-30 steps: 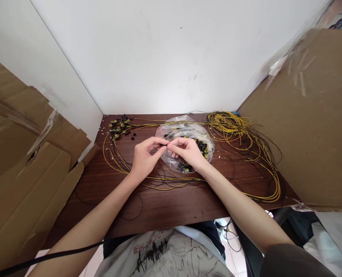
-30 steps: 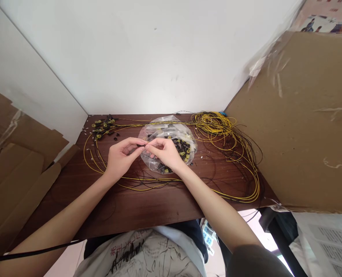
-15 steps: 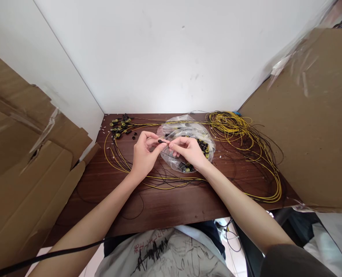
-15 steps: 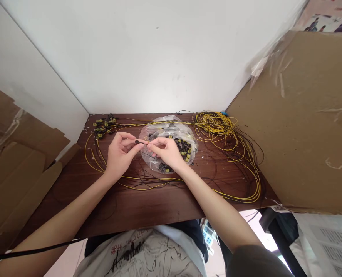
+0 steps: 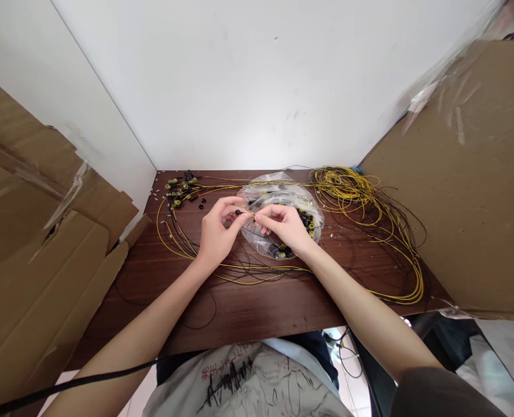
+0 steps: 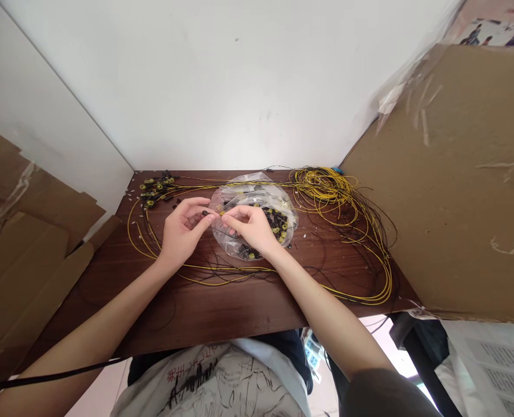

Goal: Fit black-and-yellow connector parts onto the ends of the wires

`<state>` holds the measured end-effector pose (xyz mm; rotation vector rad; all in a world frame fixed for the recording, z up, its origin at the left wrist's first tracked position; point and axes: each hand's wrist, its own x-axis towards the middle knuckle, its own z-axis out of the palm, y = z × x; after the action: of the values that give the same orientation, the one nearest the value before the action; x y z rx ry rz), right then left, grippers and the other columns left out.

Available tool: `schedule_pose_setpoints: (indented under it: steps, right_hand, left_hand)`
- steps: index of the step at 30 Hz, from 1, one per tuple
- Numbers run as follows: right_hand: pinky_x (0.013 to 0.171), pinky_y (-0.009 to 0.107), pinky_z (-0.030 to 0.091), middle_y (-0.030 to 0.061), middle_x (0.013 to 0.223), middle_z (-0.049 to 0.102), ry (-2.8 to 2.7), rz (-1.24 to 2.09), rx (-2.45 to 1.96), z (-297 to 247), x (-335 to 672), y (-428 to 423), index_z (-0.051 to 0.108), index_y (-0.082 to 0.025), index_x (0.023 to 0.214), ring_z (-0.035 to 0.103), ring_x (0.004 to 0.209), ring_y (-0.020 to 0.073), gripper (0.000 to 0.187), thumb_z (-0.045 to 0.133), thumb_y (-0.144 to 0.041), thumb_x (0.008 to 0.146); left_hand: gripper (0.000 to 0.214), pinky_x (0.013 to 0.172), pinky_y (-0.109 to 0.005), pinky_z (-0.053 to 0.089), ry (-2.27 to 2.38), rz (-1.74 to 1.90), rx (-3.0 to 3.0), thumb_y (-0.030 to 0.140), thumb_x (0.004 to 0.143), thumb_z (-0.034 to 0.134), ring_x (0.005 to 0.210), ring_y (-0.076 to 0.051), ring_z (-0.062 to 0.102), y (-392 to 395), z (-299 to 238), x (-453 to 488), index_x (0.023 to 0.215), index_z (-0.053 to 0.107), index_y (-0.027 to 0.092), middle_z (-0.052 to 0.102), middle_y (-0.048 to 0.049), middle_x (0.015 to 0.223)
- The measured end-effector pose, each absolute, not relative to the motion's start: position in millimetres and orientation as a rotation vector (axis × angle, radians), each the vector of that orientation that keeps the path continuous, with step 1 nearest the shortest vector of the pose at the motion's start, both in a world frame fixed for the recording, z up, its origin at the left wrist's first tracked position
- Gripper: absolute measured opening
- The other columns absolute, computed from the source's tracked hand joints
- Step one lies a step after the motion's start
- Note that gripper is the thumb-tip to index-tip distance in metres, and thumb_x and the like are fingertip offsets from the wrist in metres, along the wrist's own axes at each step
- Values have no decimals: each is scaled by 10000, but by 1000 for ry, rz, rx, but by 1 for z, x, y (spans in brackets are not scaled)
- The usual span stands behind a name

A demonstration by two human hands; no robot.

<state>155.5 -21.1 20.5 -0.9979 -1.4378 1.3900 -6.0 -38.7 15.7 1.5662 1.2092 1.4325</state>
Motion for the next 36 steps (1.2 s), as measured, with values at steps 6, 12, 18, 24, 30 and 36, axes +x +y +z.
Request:
schedule_pose_setpoints:
  steps: [6, 12, 18, 24, 30, 36]
  right_hand:
    - [506, 223, 415, 9, 634, 630, -1432, 1380, -1005, 22, 155, -22, 647, -141, 703, 515, 511, 83, 263, 709, -396, 698]
    - [515, 228, 421, 10, 639, 633, -1449, 1353, -1005, 22, 155, -22, 643, -144, 703, 517, 513, 87, 269, 706, -406, 699]
    - [518, 234, 418, 15, 639, 629, -1511, 1267, -991, 18, 156, -21, 646, -141, 735, 531, 522, 99, 254, 686, -392, 726]
    - [523, 242, 404, 7, 600, 607, -1600, 1184, -1007, 17, 156, -22, 652, -149, 743, 519, 520, 106, 220, 663, -369, 752]
    - [531, 247, 411, 5, 590, 603, -1605, 1166, -1029, 16, 157, -21, 649, -157, 732, 520, 523, 112, 224, 657, -379, 751]
    - [519, 245, 392, 4, 579, 594, -1619, 1130, -1033, 15, 157, -21, 638, -155, 703, 500, 507, 107, 179, 639, -324, 761]
  left_hand:
    - [183, 611, -238, 436, 1265, 1424, 1578, 238, 740, 676, 629, -117, 556, -38, 15, -7, 881, 587, 162, 612, 10, 691]
    - [177, 645, -252, 432, 1246, 1406, 1799, 206, 819, 579, 681, -121, 527, -39, 16, -8, 969, 669, 179, 593, -13, 772]
    - [166, 644, -246, 429, 1246, 1411, 1896, 162, 795, 595, 670, -112, 496, -41, 20, -6, 913, 710, 182, 530, -2, 737]
    - [166, 634, -242, 439, 1234, 1393, 1922, 172, 797, 600, 672, -114, 505, -43, 22, -4, 911, 721, 185, 540, -7, 733]
    - [182, 632, -235, 454, 1215, 1366, 1936, 196, 816, 594, 690, -116, 525, -44, 21, -3, 951, 716, 196, 554, -12, 755]
    - [179, 638, -238, 453, 1216, 1380, 1934, 178, 811, 601, 680, -112, 512, -44, 21, -4, 949, 715, 189, 545, -8, 747]
